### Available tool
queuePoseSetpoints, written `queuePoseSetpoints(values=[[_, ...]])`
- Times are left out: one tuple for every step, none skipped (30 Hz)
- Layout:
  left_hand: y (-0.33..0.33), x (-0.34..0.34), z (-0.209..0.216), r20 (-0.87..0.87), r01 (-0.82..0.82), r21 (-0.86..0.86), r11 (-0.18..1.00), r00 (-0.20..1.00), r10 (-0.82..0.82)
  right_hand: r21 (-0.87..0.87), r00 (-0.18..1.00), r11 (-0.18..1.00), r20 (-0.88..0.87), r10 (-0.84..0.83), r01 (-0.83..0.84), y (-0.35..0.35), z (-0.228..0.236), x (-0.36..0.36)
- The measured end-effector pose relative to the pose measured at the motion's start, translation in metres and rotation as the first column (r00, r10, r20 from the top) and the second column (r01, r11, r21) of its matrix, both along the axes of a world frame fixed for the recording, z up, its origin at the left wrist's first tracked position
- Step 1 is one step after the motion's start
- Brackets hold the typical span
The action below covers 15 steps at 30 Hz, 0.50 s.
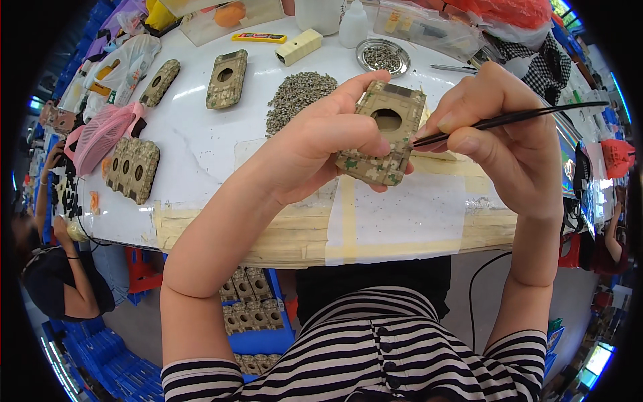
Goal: The person decorates a toy tank turret by using tweezers to pick up small green debris from a pile and placing them one at a time onto adhesive areas on the turret.
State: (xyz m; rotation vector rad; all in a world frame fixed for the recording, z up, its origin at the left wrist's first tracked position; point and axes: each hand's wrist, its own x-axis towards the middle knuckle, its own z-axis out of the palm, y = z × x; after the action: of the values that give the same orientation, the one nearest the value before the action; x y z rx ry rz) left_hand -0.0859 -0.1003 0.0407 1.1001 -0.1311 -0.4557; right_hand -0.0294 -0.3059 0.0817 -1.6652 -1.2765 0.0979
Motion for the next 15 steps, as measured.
queuePoseSetpoints(values=[[0.0, 0.001, -0.001, 0.0, 0.006, -0.008, 1.0, 1.0, -0.006, 0.001, 1.0, 1.0, 0.022, 0.015, -0.015, 0.0, 0.0, 0.0], [0.0, 0.001, -0.001, 0.005, 0.004, -0.008, 1.0, 1.0, -0.004, 0.002, 0.999, 0.999, 0.042, 0.031, -0.032, 0.001, 0.0, 0.001], [0.0, 0.001, -0.001, 0.01, 0.003, -0.009, 1.0, 1.0, -0.003, -0.022, 0.997, 0.999, 0.059, 0.043, -0.042, 0.002, 0.004, 0.001], [-0.001, 0.001, -0.002, 0.015, 0.003, -0.009, 1.0, 1.0, -0.003, -0.01, 0.997, 0.999, 0.057, 0.044, -0.043, 0.003, 0.004, 0.001], [0.0, 0.001, -0.002, 0.01, 0.001, -0.006, 1.0, 1.0, -0.001, 0.005, 0.997, 0.999, 0.054, 0.046, -0.046, 0.005, 0.002, 0.001], [0.0, 0.001, -0.002, 0.005, -0.001, -0.003, 1.0, 1.0, 0.001, 0.057, 0.999, 0.998, 0.032, 0.038, -0.04, 0.007, -0.005, 0.0], [0.0, 0.001, -0.002, -0.001, -0.002, 0.0, 1.0, 1.0, 0.002, 0.047, 0.999, 0.998, 0.041, 0.033, -0.035, 0.008, -0.005, 0.0], [0.0, 0.001, -0.002, 0.002, 0.0, -0.002, 1.0, 1.0, 0.0, 0.034, 0.998, 0.999, 0.051, 0.024, -0.025, 0.008, -0.004, -0.001], [-0.001, 0.001, -0.002, 0.004, 0.002, -0.004, 1.0, 1.0, -0.002, -0.041, 0.995, 0.999, 0.094, 0.019, -0.015, 0.008, 0.007, -0.001], [-0.001, 0.001, -0.002, 0.006, 0.003, -0.006, 1.0, 1.0, -0.003, -0.058, 0.994, 0.998, 0.111, 0.006, 0.001, 0.009, 0.009, -0.003], [0.0, 0.002, -0.002, -0.002, 0.011, -0.026, 1.0, 1.0, -0.011, -0.073, 0.992, 0.997, 0.128, -0.007, 0.017, 0.009, 0.01, -0.005], [0.001, 0.002, -0.002, -0.01, 0.019, -0.046, 0.999, 1.0, -0.019, -0.031, 0.992, 0.999, 0.118, -0.032, 0.036, 0.011, 0.006, -0.008], [0.002, 0.003, -0.002, -0.018, 0.026, -0.066, 0.998, 0.999, -0.027, -0.011, 0.993, 0.999, 0.113, -0.045, 0.047, 0.012, 0.005, -0.009], [0.002, 0.003, -0.002, -0.016, 0.025, -0.062, 0.998, 1.0, -0.026, 0.008, 0.993, 0.998, 0.107, -0.057, 0.057, 0.013, 0.004, -0.01], [0.002, 0.003, -0.003, -0.014, 0.025, -0.059, 0.998, 1.0, -0.025, 0.003, 0.993, 0.998, 0.106, -0.057, 0.057, 0.014, 0.005, -0.011]])
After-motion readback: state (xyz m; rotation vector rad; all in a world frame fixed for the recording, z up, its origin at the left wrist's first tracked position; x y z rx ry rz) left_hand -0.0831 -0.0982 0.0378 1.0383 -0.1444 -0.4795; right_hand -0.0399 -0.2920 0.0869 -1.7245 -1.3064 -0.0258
